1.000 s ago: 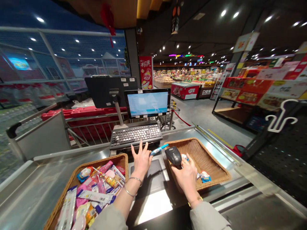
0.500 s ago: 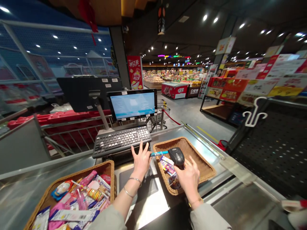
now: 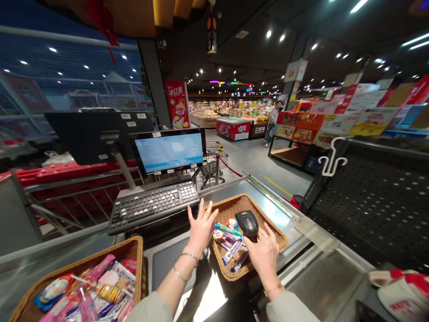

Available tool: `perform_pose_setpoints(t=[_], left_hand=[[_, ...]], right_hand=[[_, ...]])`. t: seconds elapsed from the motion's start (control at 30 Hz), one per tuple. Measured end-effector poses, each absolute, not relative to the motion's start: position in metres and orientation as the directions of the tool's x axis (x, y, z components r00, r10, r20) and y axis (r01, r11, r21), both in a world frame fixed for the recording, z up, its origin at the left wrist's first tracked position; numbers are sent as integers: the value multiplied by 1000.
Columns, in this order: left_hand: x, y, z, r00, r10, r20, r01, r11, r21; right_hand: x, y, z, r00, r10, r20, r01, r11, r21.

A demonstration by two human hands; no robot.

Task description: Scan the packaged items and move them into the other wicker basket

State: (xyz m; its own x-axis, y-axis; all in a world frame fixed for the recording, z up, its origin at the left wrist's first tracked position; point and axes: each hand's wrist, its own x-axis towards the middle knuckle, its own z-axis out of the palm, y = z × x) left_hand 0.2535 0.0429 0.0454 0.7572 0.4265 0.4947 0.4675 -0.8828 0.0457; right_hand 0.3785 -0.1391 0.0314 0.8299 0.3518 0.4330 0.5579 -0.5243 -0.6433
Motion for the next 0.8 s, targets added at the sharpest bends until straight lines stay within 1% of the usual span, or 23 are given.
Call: perform_pose_setpoints(t=[0.1,0.23,0.33,0.5,0.73,0.8], left_hand=[[252,42,45,758,428,492,465,-884,52],[247,39,47,750,431,502,458,-886,76],[241,36,51,737,450,504,473,-877,91],[224,35,57,706,492,510,511,-852,113],[182,38,58,652,543,529,578,-807,116],[167,39,58,636,568,523,602,-789,124]], right_hand=[[379,-142,33,845,324,425,534,-530,-659],[376,-143,34,853,324,408,521,-530,-669],[373,-141,35,847,322,423,532,-518,-670],[359,-135,38,828,366,425,558,-473,-682],[328,-119,42,778,418,470,621,-393,-678],[318,-112,43,756,454,471,641,-371,-672]])
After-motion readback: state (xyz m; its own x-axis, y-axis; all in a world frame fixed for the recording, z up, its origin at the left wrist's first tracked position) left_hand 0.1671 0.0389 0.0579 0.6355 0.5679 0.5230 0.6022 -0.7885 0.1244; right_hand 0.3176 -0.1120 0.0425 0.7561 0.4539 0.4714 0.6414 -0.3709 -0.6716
